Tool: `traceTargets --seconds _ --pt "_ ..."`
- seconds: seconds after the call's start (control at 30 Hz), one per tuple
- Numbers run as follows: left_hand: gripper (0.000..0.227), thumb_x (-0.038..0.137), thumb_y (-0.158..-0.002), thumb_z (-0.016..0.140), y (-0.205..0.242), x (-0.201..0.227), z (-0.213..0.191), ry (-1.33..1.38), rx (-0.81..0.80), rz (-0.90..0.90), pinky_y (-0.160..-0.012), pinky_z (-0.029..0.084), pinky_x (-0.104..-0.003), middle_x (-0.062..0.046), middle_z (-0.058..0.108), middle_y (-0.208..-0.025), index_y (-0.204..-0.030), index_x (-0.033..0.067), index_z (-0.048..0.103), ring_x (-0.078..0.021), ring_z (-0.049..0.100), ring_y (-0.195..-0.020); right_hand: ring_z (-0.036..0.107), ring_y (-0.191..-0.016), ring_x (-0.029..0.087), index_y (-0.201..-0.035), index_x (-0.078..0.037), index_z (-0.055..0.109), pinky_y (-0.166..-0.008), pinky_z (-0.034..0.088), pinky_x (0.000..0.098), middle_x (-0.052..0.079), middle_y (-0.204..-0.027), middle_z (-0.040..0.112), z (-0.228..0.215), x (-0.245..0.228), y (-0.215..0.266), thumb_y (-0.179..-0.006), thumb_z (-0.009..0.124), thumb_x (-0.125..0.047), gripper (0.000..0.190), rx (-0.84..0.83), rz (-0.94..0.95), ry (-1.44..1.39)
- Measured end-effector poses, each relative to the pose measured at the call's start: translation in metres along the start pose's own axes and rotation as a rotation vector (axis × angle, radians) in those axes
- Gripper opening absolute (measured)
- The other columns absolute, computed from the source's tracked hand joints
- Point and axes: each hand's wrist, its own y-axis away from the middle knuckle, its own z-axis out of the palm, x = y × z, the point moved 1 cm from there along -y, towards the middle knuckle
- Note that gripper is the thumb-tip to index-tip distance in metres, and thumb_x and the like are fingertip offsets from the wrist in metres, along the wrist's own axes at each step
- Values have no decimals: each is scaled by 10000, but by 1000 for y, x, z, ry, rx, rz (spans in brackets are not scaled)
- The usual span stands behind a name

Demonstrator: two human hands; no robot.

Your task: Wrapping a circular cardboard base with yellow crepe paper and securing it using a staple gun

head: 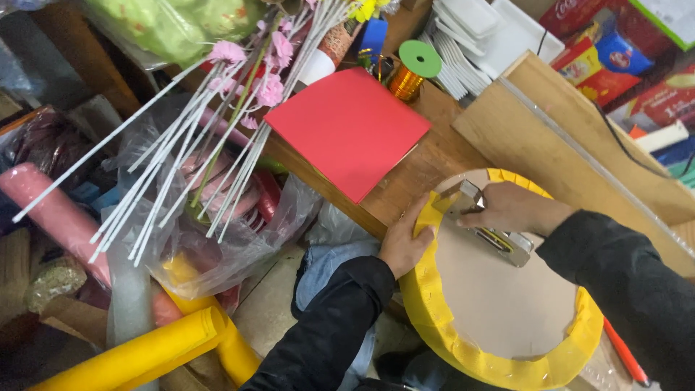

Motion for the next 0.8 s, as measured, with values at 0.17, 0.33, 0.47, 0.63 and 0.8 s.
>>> traceTargets --seconds 0.17,0.33,0.47,0.63,0.8 --pt "726 246 -999 531 4 16 -5 19 -7 6 -1297 239 -503 -234 300 -1703 -1676 178 279 -403 310 -1558 747 -987 363 -954 -29 771 -915 595 450 198 -889 725 11 1 -8 -815 751 -721 706 120 33 -2" --pt "729 228 -1017 531 -2 17 -5 50 -38 -23 -1301 248 -487 -206 280 -1714 -1688 189 250 -370 281 -1573 727 -1100 398 -981 -14 791 -977 571 490 238 -984 749 7 0 3 -769 782 -712 729 187 40 -59" --pt "767 243 -1021 575 5 5 -10 214 -11 -60 -1310 211 -452 -188 222 -1737 -1701 163 228 -339 222 -1597 714 -985 432 -832 12 751 -888 544 488 245 -851 685 -11 10 25 -715 786 -697 719 136 -108 -323" --pt "641 33 -906 652 33 -18 -14 205 56 52 -1222 414 -421 -174 535 -1566 -1520 206 586 -331 446 -1496 728 -943 455 -841 72 744 -878 557 505 316 -839 713 -22 23 73 -860 701 -564 638 189 -82 -215" --pt "477 96 -846 640 34 -19 1 88 245 182 -1122 501 -346 -107 667 -1456 -1315 144 712 -256 623 -1352 798 -928 209 -1230 -158 765 -810 624 285 59 -1096 843 1 22 104 -902 641 -530 511 124 21 -295"
